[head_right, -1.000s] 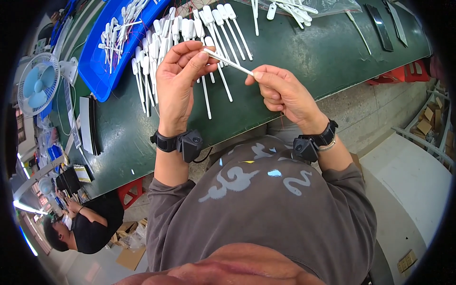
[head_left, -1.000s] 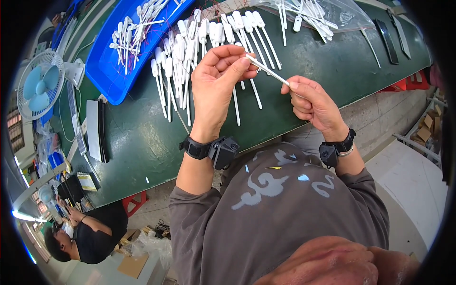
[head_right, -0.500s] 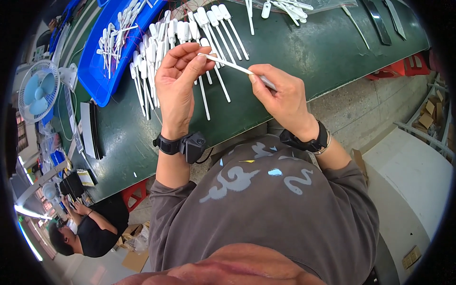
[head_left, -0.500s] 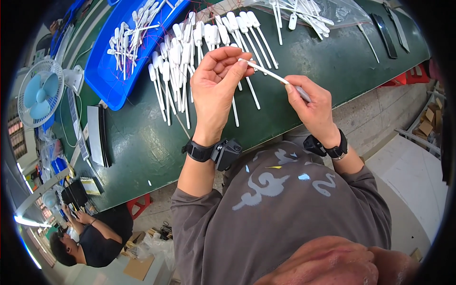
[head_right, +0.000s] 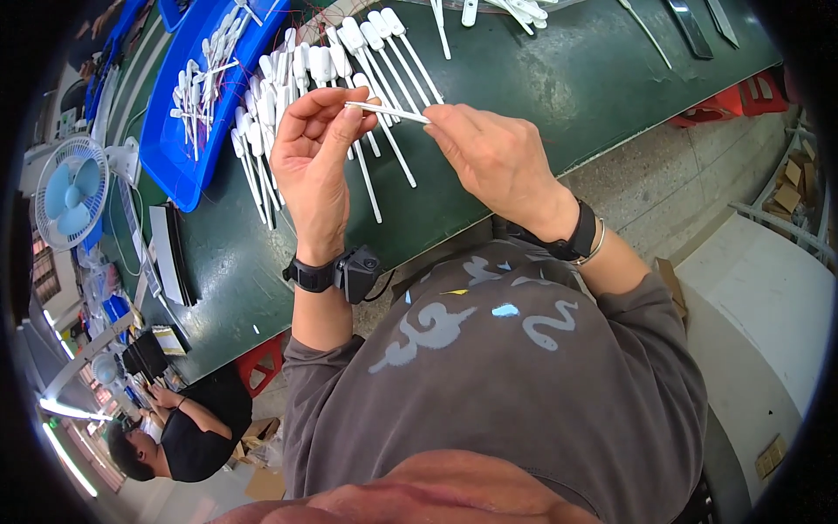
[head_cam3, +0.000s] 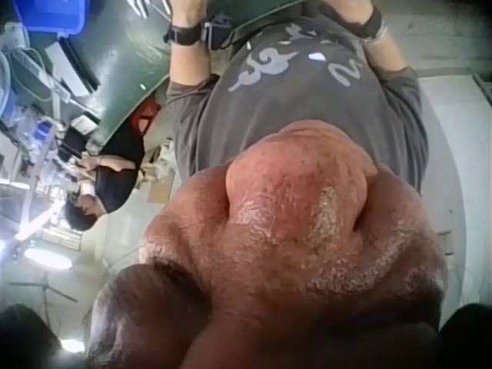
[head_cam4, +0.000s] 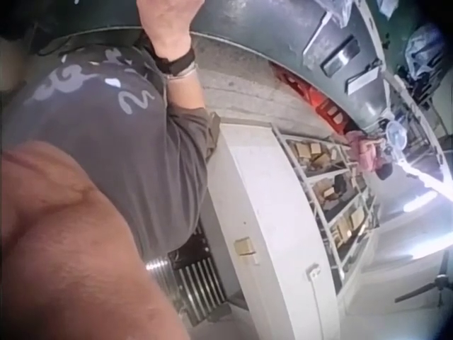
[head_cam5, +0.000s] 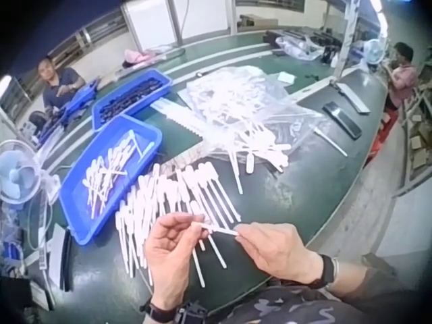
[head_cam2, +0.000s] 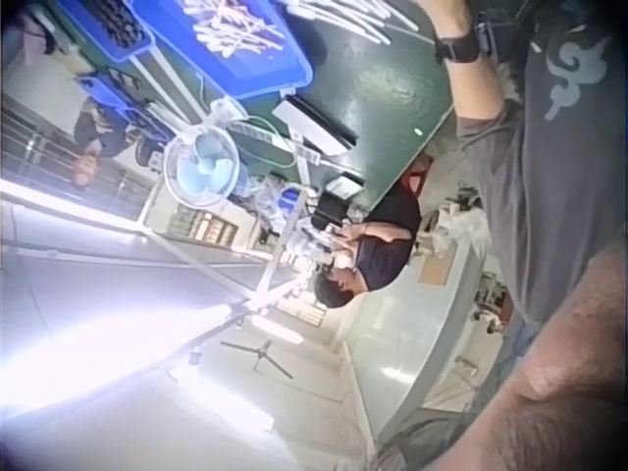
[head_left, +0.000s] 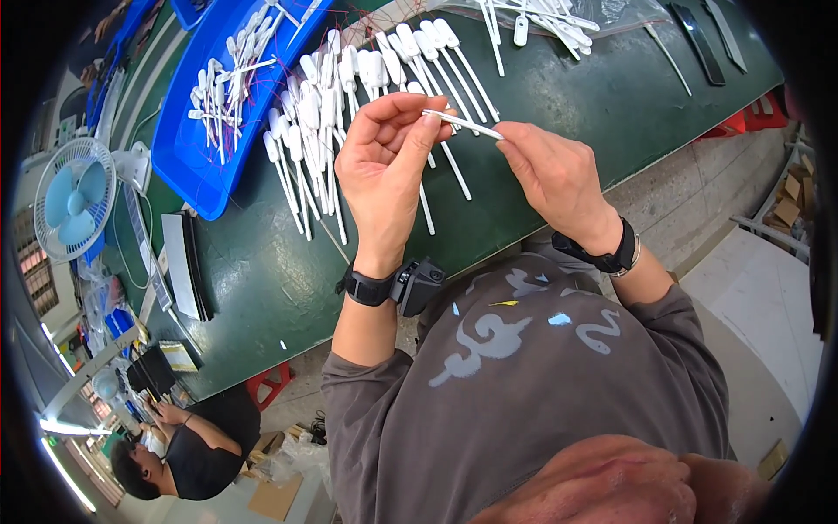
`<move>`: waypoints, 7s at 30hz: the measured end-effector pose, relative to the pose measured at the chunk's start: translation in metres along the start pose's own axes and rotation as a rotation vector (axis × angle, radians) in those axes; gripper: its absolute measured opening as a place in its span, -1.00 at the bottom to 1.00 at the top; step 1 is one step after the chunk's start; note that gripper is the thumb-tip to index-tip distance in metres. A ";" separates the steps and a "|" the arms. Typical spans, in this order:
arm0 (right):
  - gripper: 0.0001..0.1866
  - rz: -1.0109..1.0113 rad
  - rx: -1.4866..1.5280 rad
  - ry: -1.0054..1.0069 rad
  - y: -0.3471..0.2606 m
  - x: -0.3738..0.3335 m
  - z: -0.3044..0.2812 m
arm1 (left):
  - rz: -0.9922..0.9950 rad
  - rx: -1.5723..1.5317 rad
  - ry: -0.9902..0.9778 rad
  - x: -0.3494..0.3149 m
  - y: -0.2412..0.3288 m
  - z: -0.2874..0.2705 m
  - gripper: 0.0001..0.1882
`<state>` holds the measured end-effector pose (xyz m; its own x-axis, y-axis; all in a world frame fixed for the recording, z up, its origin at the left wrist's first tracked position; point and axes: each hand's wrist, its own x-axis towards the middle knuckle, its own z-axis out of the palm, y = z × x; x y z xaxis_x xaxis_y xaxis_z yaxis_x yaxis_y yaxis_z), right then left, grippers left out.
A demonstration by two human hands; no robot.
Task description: The person picks up a white plastic component and a wire from the table, threads the wire through the component by hand, and places the assembled unit into a blue tray, repeating the process.
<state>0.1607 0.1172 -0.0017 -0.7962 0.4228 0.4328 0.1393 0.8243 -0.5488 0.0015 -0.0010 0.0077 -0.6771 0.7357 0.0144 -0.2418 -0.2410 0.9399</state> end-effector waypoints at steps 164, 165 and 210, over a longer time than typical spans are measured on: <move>-0.76 0.460 0.949 -0.016 0.019 0.004 -0.018 | 0.296 0.751 -0.216 -0.023 -0.018 0.021 -0.81; -0.76 0.465 0.974 0.013 0.018 0.002 -0.018 | 0.405 0.807 -0.205 -0.023 -0.020 0.021 -0.79; -0.72 0.583 1.303 0.039 0.063 0.024 -0.019 | -0.655 -0.081 -0.457 -0.006 -0.009 0.015 -0.75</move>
<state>0.1617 0.1865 -0.0120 -0.7945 0.6030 -0.0722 -0.2128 -0.3878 -0.8969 0.0186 0.0060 0.0045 -0.0325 0.9259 -0.3765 -0.5531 0.2971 0.7784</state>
